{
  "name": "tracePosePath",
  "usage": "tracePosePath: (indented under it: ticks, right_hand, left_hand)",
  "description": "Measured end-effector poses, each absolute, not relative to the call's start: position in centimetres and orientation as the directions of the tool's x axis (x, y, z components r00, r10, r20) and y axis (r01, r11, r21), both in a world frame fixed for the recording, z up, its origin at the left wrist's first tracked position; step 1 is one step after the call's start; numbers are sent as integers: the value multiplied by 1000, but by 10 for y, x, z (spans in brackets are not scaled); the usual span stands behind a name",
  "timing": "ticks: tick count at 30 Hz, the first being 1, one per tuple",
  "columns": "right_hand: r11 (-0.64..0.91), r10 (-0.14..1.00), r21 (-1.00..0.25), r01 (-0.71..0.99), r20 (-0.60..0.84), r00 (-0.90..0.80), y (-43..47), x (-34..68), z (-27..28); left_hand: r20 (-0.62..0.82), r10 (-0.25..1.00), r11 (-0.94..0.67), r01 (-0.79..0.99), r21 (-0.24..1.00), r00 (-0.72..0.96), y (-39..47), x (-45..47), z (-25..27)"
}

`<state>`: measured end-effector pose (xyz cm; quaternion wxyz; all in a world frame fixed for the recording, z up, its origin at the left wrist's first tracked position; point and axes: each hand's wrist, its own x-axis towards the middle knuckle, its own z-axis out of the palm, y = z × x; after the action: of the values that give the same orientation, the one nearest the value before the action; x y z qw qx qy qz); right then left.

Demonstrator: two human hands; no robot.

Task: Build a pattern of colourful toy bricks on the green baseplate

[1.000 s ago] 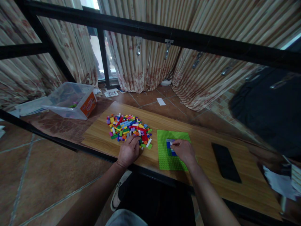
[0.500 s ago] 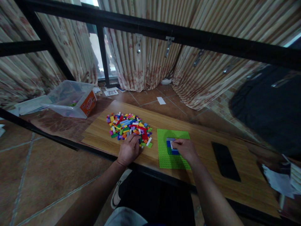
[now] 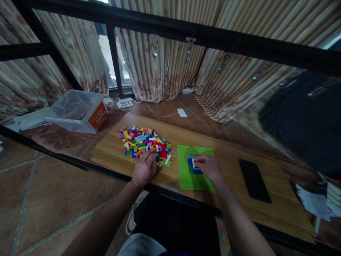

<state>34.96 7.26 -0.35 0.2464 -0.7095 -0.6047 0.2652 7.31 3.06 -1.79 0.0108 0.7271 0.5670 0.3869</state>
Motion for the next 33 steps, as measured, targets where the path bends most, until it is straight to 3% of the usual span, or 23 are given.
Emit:
tracePosePath:
  ticks: [16, 28, 33]
  right_hand:
    - [-130, 989, -633, 763, -30, 144, 75, 340, -3]
    - [-12, 917, -770, 638, 246, 314, 45, 355, 1]
    - [-49, 851, -738, 673, 322, 414, -8, 405, -9]
  left_hand:
    - [552, 830, -370, 823, 430, 84, 32, 72, -19]
    - [594, 797, -410, 824, 392, 114, 35, 67, -21]
    - [602, 787, -422, 831, 363, 137, 34, 68, -17]
